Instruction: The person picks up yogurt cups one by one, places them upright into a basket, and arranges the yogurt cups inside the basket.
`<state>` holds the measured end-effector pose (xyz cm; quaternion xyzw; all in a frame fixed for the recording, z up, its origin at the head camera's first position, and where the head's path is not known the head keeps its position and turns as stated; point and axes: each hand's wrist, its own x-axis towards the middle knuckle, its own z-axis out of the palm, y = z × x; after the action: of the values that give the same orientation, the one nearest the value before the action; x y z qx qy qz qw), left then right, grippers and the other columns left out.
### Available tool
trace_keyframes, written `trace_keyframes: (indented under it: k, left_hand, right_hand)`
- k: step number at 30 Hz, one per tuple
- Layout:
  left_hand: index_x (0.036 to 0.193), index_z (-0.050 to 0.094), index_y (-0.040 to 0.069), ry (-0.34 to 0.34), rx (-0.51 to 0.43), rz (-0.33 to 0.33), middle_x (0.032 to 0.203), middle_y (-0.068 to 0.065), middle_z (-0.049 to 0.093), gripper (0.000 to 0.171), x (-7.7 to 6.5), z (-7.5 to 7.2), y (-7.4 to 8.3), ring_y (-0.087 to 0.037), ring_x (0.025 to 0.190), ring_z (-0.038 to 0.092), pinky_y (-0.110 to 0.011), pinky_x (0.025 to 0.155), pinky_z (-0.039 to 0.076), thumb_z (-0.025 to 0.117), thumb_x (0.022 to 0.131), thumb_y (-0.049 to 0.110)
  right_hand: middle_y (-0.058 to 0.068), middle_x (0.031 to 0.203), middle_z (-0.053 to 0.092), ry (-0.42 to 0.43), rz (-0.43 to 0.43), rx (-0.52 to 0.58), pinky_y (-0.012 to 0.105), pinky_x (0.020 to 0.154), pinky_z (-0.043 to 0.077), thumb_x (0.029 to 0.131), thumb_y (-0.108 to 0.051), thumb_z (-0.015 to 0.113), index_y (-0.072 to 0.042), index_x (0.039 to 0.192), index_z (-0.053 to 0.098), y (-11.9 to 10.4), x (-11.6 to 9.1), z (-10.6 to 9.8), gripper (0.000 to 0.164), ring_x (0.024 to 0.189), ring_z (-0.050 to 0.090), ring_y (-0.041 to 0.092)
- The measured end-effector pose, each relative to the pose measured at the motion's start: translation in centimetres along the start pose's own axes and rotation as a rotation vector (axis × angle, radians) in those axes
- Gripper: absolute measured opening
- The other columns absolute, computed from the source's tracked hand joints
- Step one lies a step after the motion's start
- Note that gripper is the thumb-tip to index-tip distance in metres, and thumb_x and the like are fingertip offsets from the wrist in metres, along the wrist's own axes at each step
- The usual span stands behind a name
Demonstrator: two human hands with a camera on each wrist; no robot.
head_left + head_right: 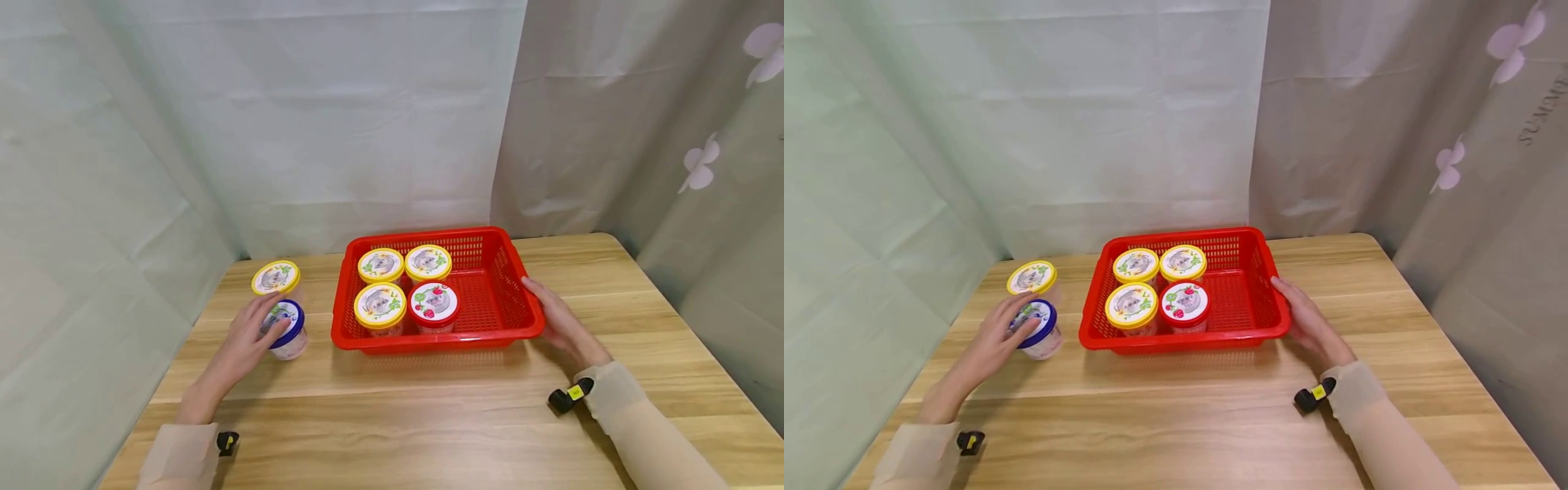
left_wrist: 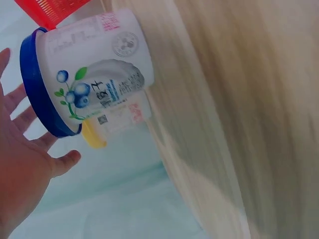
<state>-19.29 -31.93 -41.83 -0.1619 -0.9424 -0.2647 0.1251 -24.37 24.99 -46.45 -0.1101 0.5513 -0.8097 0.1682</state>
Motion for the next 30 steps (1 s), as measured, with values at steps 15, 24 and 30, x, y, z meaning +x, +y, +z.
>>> trace_keyframes:
  k: [15,24,30]
  left_hand:
    - [0.148,0.054,0.009,-0.088,0.038,0.006,0.155,-0.02,0.043,0.056,-1.0,-0.4,-0.9,-0.051,0.145,0.031,-0.076,0.11,0.025,0.07,0.101,0.034]
    - [0.148,0.055,0.009,-0.1,0.008,-0.003,0.155,-0.02,0.042,0.054,-1.1,-0.1,-1.2,-0.053,0.141,0.033,-0.077,0.107,0.029,0.071,0.101,0.031]
    - [0.149,0.054,0.008,-0.128,-0.042,-0.05,0.157,-0.019,0.04,0.057,-0.9,0.0,-1.5,-0.051,0.141,0.034,-0.076,0.108,0.03,0.071,0.101,0.033]
  right_hand:
    - [0.005,0.109,0.071,-0.004,-0.007,0.009,0.032,0.078,0.062,0.114,-0.039,0.04,-0.009,0.135,0.049,0.2,0.1,0.0,0.038,0.094,0.072,0.017]
    - [0.004,0.112,0.07,-0.004,-0.007,0.012,0.032,0.08,0.061,0.113,-0.039,0.04,-0.011,0.135,0.05,0.3,0.1,0.2,0.037,0.097,0.07,0.016]
    - [0.003,0.112,0.069,0.012,0.002,-0.013,0.031,0.08,0.061,0.113,-0.041,0.041,-0.013,0.137,0.047,0.1,0.1,0.2,0.038,0.096,0.07,0.015]
